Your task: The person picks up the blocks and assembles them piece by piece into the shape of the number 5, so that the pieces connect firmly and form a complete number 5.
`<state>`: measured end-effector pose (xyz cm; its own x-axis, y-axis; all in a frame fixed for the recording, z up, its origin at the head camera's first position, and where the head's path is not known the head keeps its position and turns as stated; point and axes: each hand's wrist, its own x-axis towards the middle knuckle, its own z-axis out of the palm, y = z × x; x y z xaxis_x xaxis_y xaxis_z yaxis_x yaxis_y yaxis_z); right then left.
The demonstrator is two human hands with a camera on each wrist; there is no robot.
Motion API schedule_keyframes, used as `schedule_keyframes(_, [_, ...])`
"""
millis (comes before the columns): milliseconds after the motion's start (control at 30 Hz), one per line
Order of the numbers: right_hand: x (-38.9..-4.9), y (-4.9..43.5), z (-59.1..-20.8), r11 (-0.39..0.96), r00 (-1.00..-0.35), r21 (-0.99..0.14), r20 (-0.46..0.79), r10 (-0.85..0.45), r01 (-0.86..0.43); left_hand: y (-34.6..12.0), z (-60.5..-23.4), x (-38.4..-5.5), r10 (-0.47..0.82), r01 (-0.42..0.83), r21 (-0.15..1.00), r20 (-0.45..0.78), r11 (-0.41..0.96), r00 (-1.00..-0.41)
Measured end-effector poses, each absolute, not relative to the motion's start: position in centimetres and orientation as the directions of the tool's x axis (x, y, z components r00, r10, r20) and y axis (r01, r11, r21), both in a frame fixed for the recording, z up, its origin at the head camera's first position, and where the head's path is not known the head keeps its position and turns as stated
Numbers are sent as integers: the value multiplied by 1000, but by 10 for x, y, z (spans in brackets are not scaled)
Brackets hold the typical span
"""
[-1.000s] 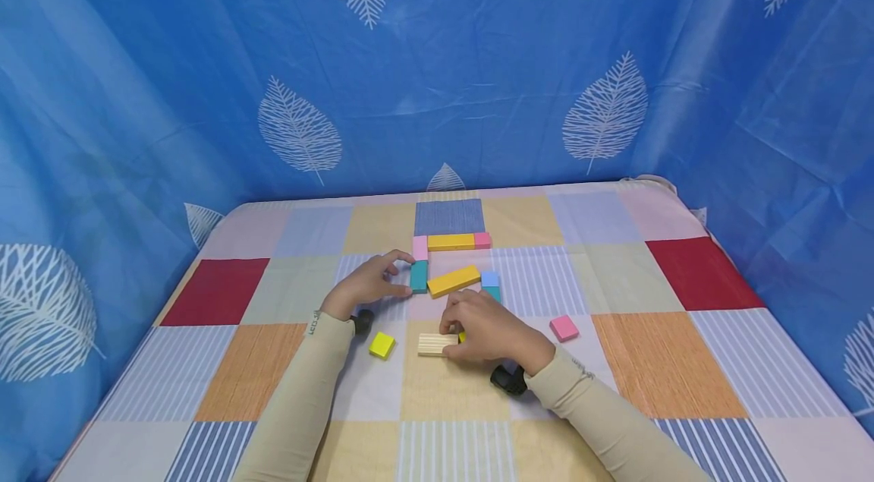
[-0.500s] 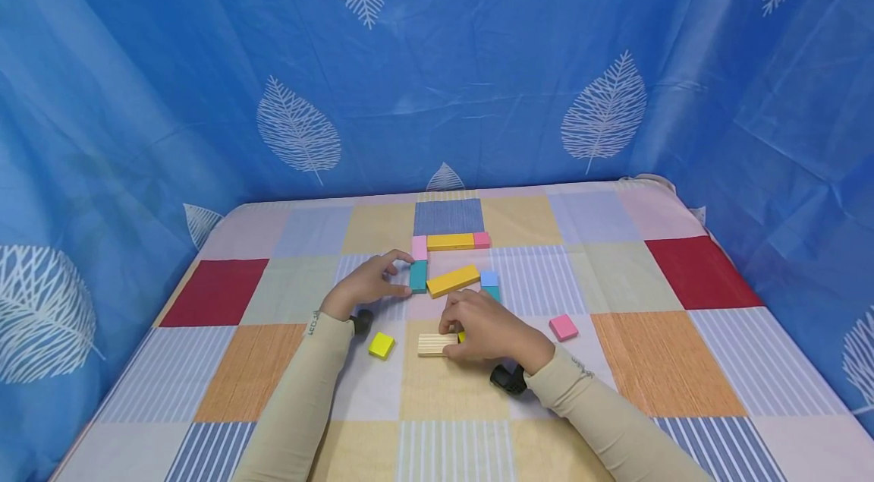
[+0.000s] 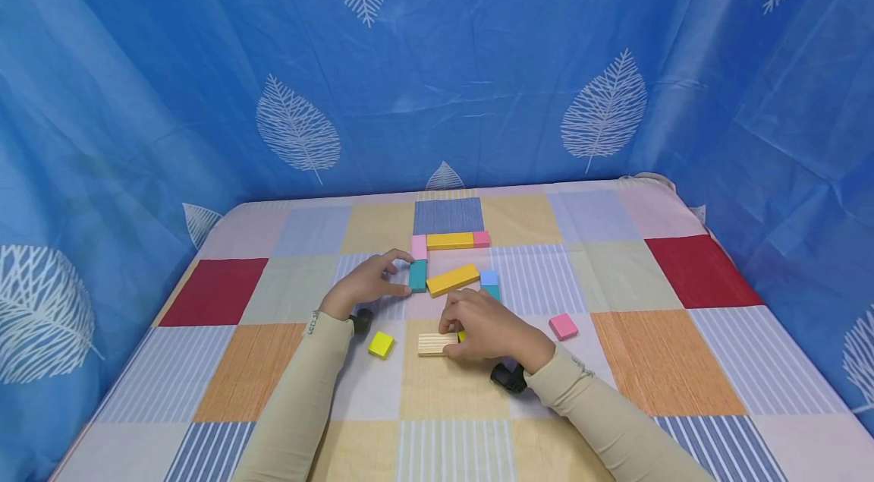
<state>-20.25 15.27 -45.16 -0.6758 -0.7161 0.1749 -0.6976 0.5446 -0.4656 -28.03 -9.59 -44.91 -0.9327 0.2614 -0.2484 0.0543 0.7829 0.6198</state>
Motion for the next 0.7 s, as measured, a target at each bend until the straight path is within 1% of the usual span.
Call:
schedule_keyframes(233, [-203,153,-453,541,-674,-469,175,-718,-698,-95,-448,-280,261,53,620,-250,783,-933])
schedule_keyframes(367, [-205,155,-451,541,-675,-489,147,-723,-685,-96,-447,-280,260,51,620,-252,783,-932])
schedule_keyframes(533, [-207,161,-445,523,-674,-561,88,-733,-642,-96,-448,-280,261,48,624,-255,780,-931])
schedule_keyframes(700, [-211,170,-437,484,-664,-634,64,-745,-603,-96,-448,-280,261,43,624,-263,780,-929])
